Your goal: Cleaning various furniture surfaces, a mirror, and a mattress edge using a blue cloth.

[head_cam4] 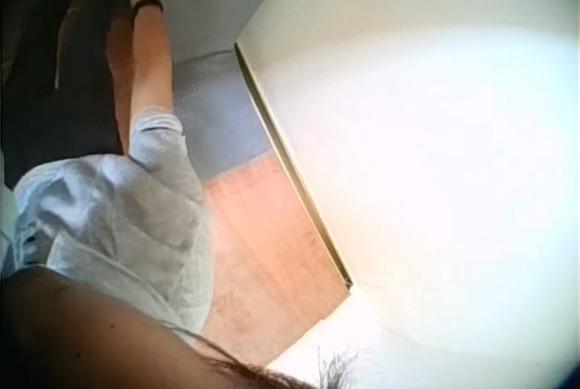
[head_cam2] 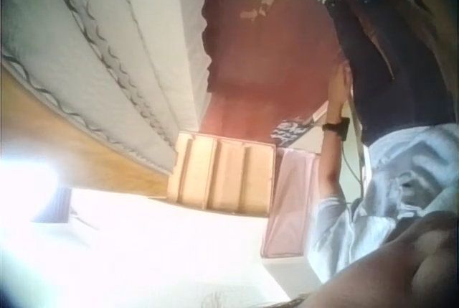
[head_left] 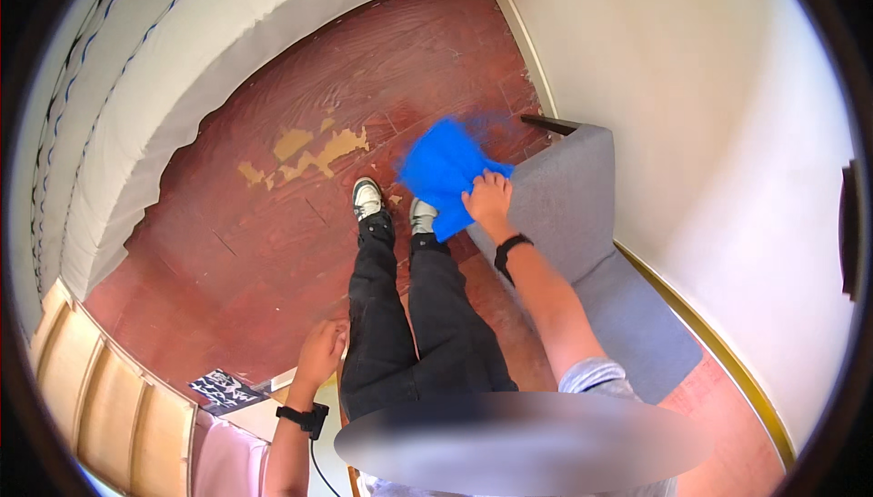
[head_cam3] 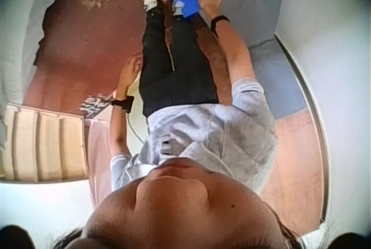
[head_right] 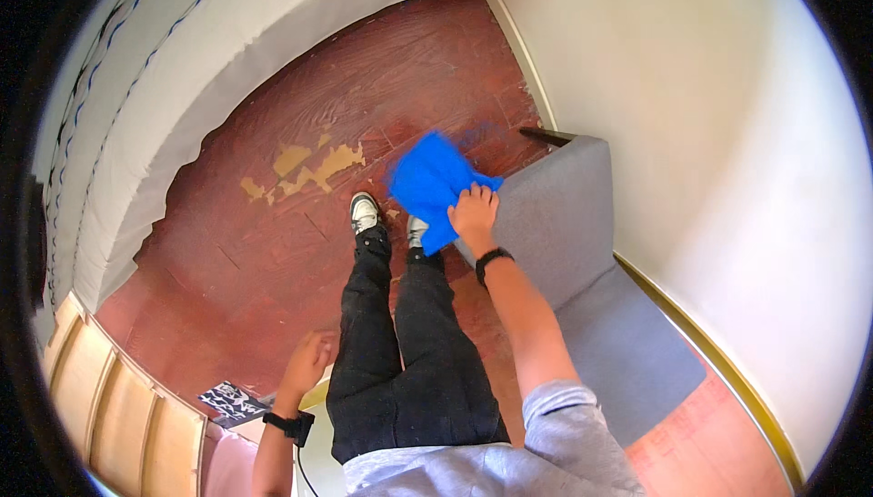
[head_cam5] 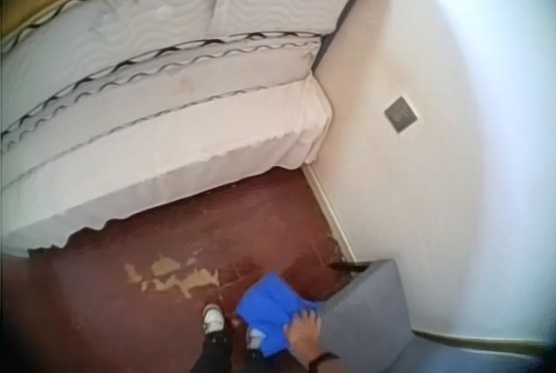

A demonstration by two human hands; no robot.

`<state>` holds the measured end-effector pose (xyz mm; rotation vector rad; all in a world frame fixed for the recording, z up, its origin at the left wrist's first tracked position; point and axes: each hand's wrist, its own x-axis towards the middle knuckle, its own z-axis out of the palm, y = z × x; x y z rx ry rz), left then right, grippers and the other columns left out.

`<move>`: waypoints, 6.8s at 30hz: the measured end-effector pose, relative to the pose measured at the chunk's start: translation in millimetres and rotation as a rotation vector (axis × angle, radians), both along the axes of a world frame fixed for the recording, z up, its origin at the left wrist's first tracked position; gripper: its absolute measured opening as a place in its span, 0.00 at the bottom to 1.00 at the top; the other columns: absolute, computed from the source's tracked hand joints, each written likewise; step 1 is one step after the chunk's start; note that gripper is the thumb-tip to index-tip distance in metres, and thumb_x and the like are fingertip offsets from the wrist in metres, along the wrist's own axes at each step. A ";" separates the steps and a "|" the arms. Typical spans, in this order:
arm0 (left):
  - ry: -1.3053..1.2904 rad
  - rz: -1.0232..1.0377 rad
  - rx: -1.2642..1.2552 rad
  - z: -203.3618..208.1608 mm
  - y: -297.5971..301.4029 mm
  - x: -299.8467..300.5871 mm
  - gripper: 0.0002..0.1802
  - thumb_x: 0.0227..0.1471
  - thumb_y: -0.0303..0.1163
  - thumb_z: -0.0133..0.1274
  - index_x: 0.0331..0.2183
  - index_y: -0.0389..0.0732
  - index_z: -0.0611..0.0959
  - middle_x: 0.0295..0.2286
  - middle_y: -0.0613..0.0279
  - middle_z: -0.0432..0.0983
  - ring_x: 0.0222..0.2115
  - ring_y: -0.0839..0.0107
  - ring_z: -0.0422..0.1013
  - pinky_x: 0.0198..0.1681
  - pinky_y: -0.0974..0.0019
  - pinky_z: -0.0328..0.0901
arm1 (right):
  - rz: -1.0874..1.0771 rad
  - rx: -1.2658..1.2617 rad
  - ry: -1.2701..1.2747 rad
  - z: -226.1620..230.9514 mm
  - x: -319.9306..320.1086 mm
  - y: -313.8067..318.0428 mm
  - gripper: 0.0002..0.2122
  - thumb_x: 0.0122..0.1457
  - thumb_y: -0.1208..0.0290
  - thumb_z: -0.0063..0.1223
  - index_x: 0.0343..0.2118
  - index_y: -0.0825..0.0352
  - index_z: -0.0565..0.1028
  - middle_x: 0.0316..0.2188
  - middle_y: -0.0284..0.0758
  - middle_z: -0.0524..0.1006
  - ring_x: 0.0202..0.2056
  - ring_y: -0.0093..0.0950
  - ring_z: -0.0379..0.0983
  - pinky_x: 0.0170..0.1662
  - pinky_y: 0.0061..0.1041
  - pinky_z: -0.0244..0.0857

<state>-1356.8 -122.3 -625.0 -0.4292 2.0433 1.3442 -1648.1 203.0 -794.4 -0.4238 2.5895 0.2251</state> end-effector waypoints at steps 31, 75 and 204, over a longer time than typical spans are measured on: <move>-0.195 0.830 -0.081 -39.6 214.3 -45.6 0.58 0.40 0.32 0.66 0.66 0.44 0.49 0.61 0.21 0.33 0.62 0.27 0.43 0.63 0.44 0.50 | 0.690 0.746 -1.216 -284.4 -60.7 -49.0 0.33 0.57 0.43 0.47 0.62 0.60 0.66 0.61 0.43 0.66 0.61 0.41 0.62 0.59 0.42 0.60; -0.319 1.312 -0.660 -10.7 412.6 -106.9 0.34 0.60 0.34 0.46 0.65 0.43 0.56 0.61 0.43 0.50 0.62 0.47 0.52 0.65 0.53 0.49 | 1.000 0.574 -0.754 -396.3 -375.9 270.2 0.40 0.52 0.34 0.49 0.63 0.58 0.65 0.60 0.48 0.66 0.64 0.43 0.59 0.64 0.41 0.53; 0.442 -0.542 0.577 369.9 -0.4 -933.4 0.21 0.57 0.30 0.58 0.51 0.39 0.72 0.41 0.60 0.73 0.40 0.73 0.72 0.42 0.66 0.69 | 0.002 -1.195 0.666 567.1 -570.1 -87.0 0.17 0.45 0.69 0.63 0.40 0.62 0.77 0.37 0.38 0.79 0.40 0.43 0.75 0.46 0.39 0.69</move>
